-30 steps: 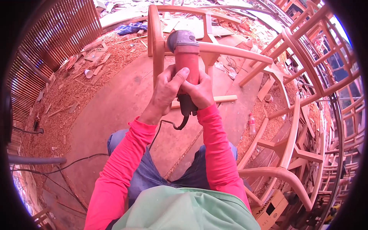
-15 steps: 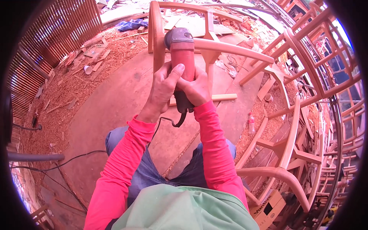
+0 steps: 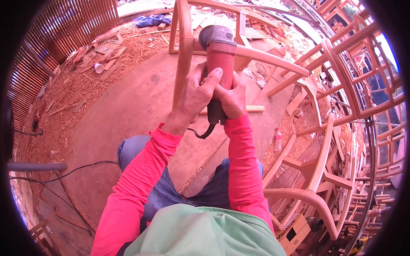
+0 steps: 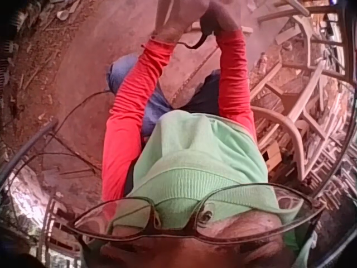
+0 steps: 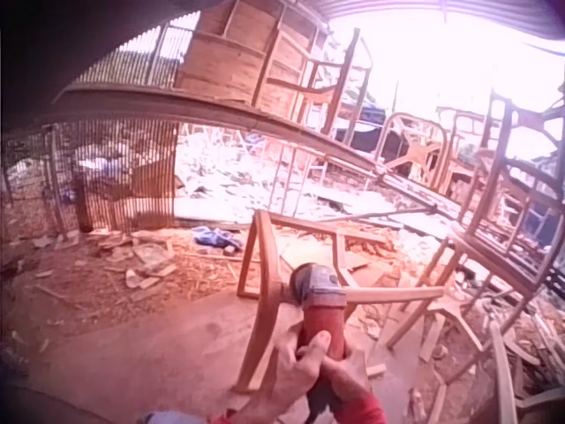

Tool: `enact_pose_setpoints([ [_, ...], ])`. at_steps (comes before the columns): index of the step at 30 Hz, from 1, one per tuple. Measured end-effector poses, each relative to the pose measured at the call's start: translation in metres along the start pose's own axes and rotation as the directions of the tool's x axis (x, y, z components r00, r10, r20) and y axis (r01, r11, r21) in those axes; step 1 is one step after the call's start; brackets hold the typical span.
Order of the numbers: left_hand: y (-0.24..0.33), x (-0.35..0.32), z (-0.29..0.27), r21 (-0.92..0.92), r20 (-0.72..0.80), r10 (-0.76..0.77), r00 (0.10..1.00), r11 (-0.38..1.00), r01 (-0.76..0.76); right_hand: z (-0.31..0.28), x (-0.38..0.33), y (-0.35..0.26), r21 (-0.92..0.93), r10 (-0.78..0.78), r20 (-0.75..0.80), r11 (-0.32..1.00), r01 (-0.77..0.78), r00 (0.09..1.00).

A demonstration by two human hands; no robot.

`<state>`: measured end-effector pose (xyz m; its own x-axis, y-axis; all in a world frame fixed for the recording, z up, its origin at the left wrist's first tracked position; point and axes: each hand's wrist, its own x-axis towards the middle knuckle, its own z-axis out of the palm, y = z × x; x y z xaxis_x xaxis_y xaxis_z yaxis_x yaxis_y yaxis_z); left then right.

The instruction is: Using an angle grinder to sand a wooden chair frame.

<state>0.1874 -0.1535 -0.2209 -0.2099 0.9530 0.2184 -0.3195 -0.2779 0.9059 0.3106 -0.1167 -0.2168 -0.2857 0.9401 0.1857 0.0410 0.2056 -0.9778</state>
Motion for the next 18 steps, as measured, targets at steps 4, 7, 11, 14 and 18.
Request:
enact_pose_setpoints([
  [4, -0.006, -0.003, -0.003, 0.002, -0.058, 0.079, 0.995, 0.997, -0.079, 0.006, -0.003, 0.002, 0.02, -0.016, -0.005, 1.0, 0.016, 1.0],
  [7, 0.007, -0.008, -0.002, 0.1, -0.075, 0.171, 0.982, 0.981, -0.164, 0.01, -0.004, 0.001, 0.038, -0.055, -0.013, 0.998, 0.056, 0.998],
  [11, 0.011, -0.013, 0.009, 0.056, 0.06, 0.164, 0.985, 0.984, -0.168, 0.005, -0.003, -0.01, 0.222, -0.081, -0.041, 0.971, 0.088, 0.996],
  [14, 0.027, -0.02, -0.027, 0.089, 0.212, 0.171, 0.962, 0.977, -0.193, 0.018, 0.009, -0.015, 0.341, 0.011, -0.03, 0.94, 0.0, 0.999],
  [18, 0.08, -0.042, -0.031, 0.584, 0.447, 0.196, 0.873, 0.675, -0.451, 0.018, 0.023, -0.027, 0.299, -0.133, -0.067, 0.943, 0.147, 0.989],
])
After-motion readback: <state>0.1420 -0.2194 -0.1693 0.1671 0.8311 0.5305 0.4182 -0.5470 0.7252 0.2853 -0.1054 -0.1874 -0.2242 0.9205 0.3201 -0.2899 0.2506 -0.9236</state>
